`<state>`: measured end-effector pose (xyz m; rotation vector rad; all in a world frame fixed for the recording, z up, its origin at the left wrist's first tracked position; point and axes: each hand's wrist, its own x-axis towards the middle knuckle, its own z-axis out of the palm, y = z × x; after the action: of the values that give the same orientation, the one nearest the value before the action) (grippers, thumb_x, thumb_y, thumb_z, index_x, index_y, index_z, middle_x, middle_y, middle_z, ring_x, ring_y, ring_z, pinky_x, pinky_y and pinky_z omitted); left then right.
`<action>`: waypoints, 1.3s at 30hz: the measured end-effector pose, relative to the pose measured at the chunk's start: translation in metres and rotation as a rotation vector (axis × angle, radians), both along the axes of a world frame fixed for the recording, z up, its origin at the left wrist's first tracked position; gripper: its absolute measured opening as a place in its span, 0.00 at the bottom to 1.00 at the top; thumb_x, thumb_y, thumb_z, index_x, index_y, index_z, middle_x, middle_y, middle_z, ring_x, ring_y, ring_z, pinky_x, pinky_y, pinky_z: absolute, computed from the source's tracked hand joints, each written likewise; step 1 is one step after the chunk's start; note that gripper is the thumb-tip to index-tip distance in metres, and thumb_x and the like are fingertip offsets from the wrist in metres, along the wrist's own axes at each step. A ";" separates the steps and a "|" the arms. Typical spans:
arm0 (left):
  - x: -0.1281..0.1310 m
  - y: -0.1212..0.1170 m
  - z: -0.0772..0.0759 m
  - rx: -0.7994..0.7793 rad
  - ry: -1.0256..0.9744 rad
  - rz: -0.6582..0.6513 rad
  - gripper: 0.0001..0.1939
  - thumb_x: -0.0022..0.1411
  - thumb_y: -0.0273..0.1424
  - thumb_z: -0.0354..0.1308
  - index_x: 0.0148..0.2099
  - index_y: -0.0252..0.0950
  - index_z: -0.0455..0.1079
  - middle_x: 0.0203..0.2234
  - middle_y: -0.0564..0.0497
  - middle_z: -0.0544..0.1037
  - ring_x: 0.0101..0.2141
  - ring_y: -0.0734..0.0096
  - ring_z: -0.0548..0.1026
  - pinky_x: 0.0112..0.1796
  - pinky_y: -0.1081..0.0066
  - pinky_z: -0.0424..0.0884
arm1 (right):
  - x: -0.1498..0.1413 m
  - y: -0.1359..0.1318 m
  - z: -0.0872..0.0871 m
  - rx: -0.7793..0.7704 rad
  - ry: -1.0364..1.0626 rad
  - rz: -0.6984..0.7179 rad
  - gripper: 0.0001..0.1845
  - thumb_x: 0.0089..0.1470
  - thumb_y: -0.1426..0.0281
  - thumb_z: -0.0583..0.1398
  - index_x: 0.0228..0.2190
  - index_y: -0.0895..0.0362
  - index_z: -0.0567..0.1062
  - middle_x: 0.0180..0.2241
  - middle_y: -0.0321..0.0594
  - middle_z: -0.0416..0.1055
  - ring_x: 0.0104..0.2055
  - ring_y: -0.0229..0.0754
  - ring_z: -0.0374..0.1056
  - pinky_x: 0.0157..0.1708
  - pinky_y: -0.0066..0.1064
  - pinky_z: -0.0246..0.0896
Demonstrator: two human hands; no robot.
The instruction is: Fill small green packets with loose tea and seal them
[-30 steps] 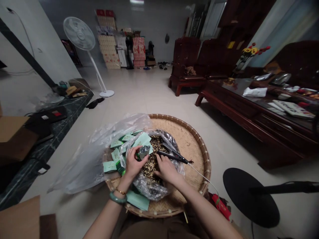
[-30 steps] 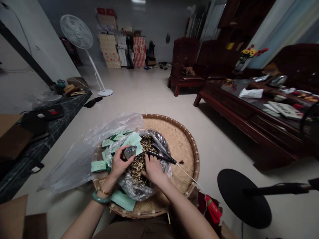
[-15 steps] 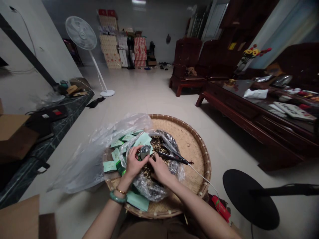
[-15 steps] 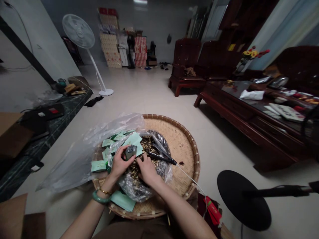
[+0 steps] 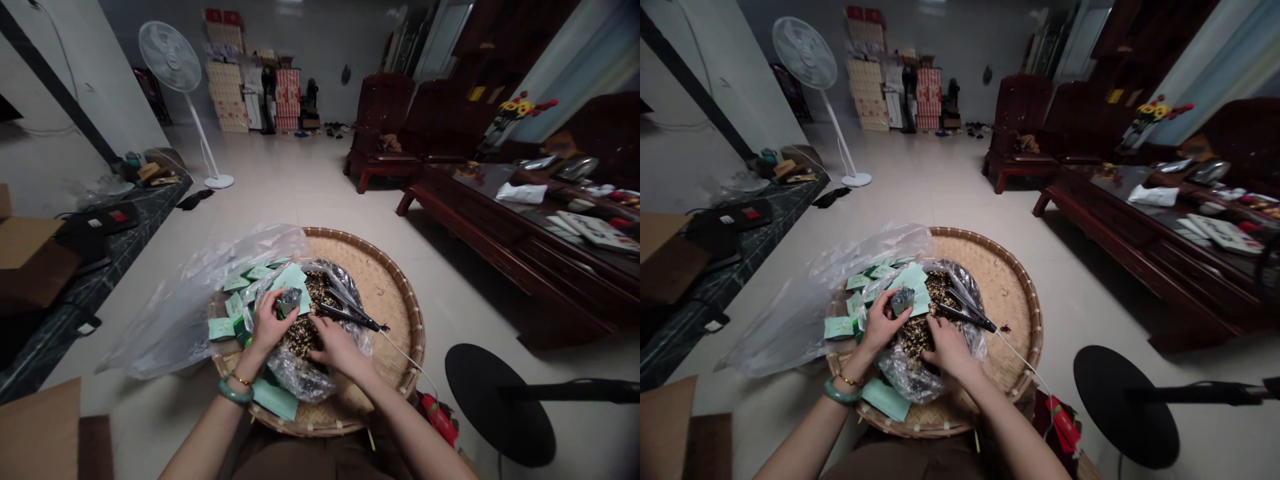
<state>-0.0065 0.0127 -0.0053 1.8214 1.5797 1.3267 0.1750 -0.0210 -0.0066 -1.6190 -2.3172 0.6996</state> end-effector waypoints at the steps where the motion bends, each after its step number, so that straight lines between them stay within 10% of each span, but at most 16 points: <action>1: 0.001 0.000 -0.001 -0.001 -0.003 0.001 0.19 0.52 0.34 0.62 0.47 0.37 0.68 0.37 0.49 0.72 0.31 0.70 0.70 0.30 0.72 0.68 | -0.006 -0.003 -0.002 0.008 -0.038 0.015 0.41 0.40 0.72 0.67 0.56 0.55 0.63 0.49 0.51 0.67 0.49 0.54 0.66 0.45 0.40 0.61; 11: 0.000 0.000 0.001 0.022 -0.022 0.019 0.20 0.52 0.35 0.62 0.47 0.35 0.67 0.38 0.47 0.72 0.35 0.66 0.73 0.31 0.71 0.69 | -0.001 0.034 -0.003 -0.112 0.365 -0.083 0.27 0.41 0.76 0.63 0.47 0.58 0.68 0.42 0.41 0.73 0.43 0.46 0.69 0.44 0.34 0.63; 21: 0.001 0.000 -0.001 0.036 0.004 0.002 0.20 0.52 0.34 0.62 0.47 0.35 0.67 0.38 0.47 0.73 0.35 0.66 0.73 0.34 0.69 0.71 | -0.013 -0.001 -0.009 0.005 -0.076 -0.036 0.43 0.39 0.72 0.68 0.57 0.55 0.60 0.54 0.54 0.61 0.53 0.57 0.61 0.50 0.44 0.58; 26: -0.001 -0.002 0.002 0.032 0.013 -0.019 0.20 0.53 0.33 0.62 0.49 0.35 0.67 0.40 0.47 0.73 0.37 0.65 0.73 0.35 0.69 0.71 | -0.021 0.012 -0.016 0.010 0.014 -0.027 0.30 0.40 0.78 0.64 0.48 0.56 0.69 0.46 0.47 0.64 0.44 0.49 0.65 0.42 0.37 0.61; 32: 0.000 -0.004 0.001 0.017 0.021 -0.035 0.20 0.53 0.33 0.62 0.48 0.37 0.66 0.39 0.48 0.73 0.35 0.67 0.73 0.34 0.70 0.70 | 0.005 0.027 -0.020 -0.136 0.685 -0.239 0.19 0.36 0.79 0.63 0.35 0.55 0.73 0.36 0.36 0.72 0.41 0.44 0.67 0.45 0.35 0.61; 39: 0.001 -0.008 0.004 0.022 0.049 -0.057 0.20 0.53 0.32 0.62 0.48 0.37 0.66 0.37 0.50 0.73 0.30 0.71 0.71 0.32 0.71 0.70 | 0.006 0.021 -0.010 -1.023 1.589 -0.627 0.11 0.47 0.71 0.62 0.36 0.57 0.73 0.29 0.35 0.74 0.28 0.36 0.70 0.30 0.29 0.68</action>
<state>-0.0054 0.0050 -0.0009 1.9112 1.5312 1.2889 0.1813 0.0002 -0.0161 -1.0013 -0.2624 2.0341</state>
